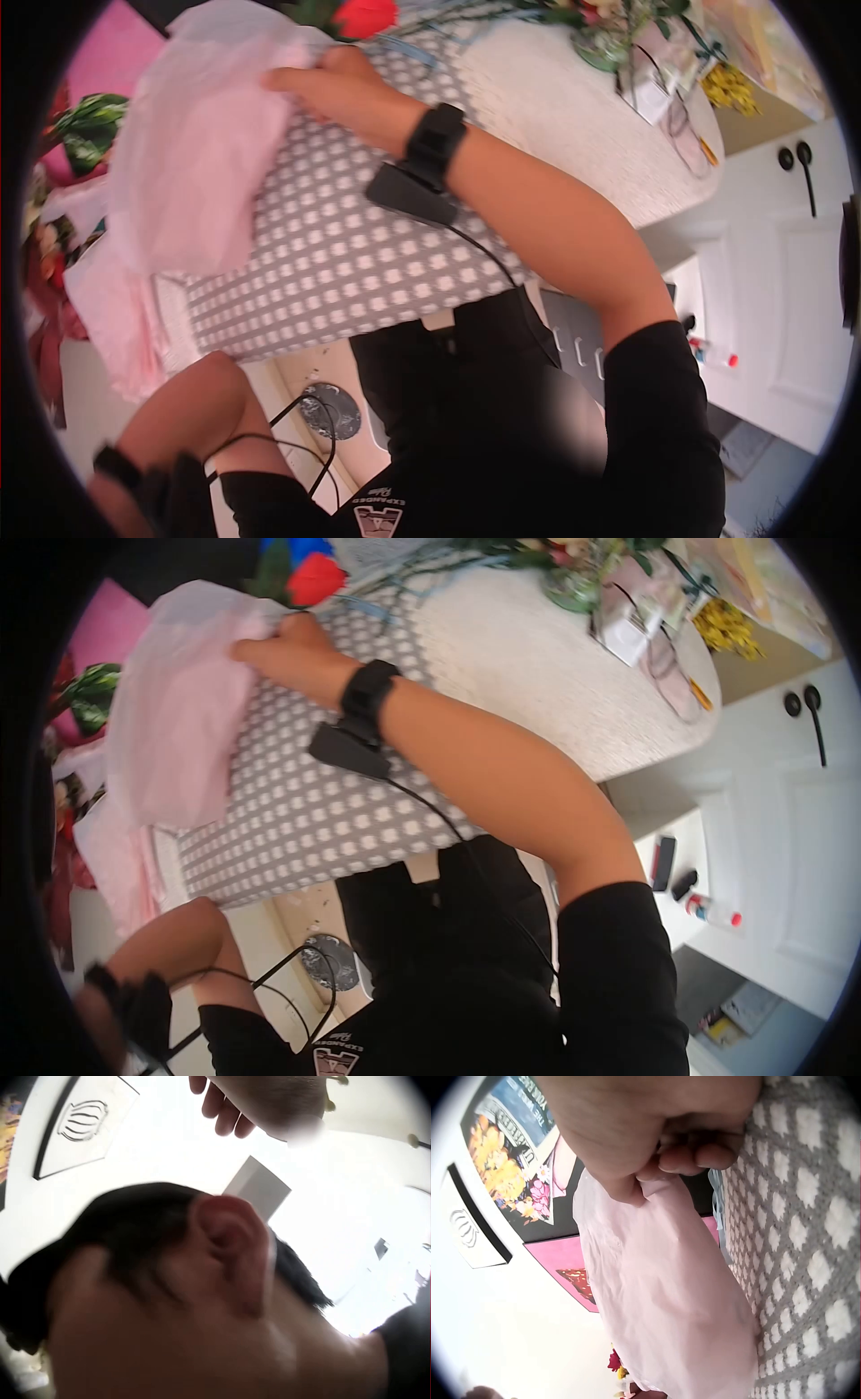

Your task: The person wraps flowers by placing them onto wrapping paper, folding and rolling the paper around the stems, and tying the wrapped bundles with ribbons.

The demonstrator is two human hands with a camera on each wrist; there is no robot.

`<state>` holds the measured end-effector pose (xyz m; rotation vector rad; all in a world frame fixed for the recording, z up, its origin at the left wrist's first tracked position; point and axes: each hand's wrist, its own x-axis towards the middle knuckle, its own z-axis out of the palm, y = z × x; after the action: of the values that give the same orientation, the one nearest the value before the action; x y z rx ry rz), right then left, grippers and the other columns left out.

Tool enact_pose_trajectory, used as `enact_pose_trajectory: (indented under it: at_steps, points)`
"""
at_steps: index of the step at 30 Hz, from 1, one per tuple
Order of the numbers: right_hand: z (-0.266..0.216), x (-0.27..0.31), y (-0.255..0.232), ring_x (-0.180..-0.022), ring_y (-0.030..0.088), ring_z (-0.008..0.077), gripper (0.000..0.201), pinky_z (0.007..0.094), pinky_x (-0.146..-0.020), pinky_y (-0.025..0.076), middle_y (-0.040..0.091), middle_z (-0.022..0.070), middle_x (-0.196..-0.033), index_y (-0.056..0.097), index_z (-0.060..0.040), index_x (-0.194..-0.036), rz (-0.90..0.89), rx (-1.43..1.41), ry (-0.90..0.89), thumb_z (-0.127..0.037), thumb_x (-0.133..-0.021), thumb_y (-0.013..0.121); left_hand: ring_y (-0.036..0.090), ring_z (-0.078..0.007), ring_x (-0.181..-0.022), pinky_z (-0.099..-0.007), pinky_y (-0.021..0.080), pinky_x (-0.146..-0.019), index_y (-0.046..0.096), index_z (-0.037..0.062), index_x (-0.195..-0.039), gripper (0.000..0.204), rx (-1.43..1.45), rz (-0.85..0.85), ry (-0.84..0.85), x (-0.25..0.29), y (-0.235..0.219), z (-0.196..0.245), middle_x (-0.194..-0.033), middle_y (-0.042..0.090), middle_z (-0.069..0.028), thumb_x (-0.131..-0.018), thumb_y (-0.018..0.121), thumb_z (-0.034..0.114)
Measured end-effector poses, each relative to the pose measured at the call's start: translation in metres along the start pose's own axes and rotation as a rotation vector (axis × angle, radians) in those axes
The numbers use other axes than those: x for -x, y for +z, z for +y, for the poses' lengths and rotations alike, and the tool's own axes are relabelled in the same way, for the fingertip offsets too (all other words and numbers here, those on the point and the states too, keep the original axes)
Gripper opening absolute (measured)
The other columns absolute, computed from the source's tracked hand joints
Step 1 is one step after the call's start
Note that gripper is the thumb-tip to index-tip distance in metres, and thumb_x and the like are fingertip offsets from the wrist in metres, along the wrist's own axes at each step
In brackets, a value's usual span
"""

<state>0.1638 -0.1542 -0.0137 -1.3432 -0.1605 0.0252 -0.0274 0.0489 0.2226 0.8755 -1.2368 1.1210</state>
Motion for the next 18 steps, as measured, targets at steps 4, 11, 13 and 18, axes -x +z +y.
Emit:
enact_pose_trajectory:
  at_steps: [4, 11, 13, 18]
  points:
    - [-0.006, 0.000, -0.002, -0.054, 0.054, 0.0103, 0.033, 0.0265, -0.049, 0.042, 0.061, 0.0048, -0.068, 0.066, 0.0015, -0.083, 0.032, -0.028, 0.039, -0.030, -0.079, 0.077, 0.061, -0.0185, -0.091, -0.0312, 0.049, -0.089, 0.061, 0.0010, -0.105, 0.018, -0.929, -0.273, -0.181, 0.042, -0.051, -0.077, -0.102, 0.062, -0.0094, -0.092, 0.049, 0.007]
    - [-0.010, 0.001, -0.004, -0.044, 0.047, 0.0094, 0.041, 0.0245, -0.045, 0.037, 0.052, 0.0010, -0.053, 0.057, -0.0068, -0.064, 0.039, -0.170, -0.025, -0.038, -0.082, 0.076, 0.058, -0.0201, -0.115, -0.0303, 0.047, -0.096, 0.056, -0.0049, -0.129, 0.052, -0.993, -0.534, -0.813, 0.128, -0.055, -0.152, -0.126, 0.061, -0.0163, -0.086, 0.073, 0.019]
    - [-0.011, 0.002, -0.005, -0.044, 0.047, 0.0095, 0.042, 0.0246, -0.045, 0.038, 0.052, 0.0010, -0.053, 0.056, -0.0074, -0.062, 0.046, -0.165, -0.026, -0.038, -0.082, 0.076, 0.065, -0.0182, -0.104, -0.0281, 0.051, -0.088, 0.056, -0.0063, -0.127, 0.052, -0.622, -0.500, -1.345, 0.129, -0.061, -0.152, -0.118, 0.065, -0.0164, -0.088, 0.072, 0.024]
    - [-0.004, -0.005, -0.007, -0.047, 0.047, 0.0104, 0.046, 0.0258, -0.045, 0.037, 0.053, 0.0035, -0.057, 0.055, -0.0036, -0.064, 0.047, -0.133, 0.006, -0.041, -0.083, 0.075, 0.069, -0.0138, -0.088, -0.0255, 0.054, -0.078, 0.060, -0.0038, -0.120, 0.040, -0.222, -0.333, -1.642, 0.157, -0.107, -0.167, -0.108, 0.070, -0.0118, -0.093, 0.067, 0.025]
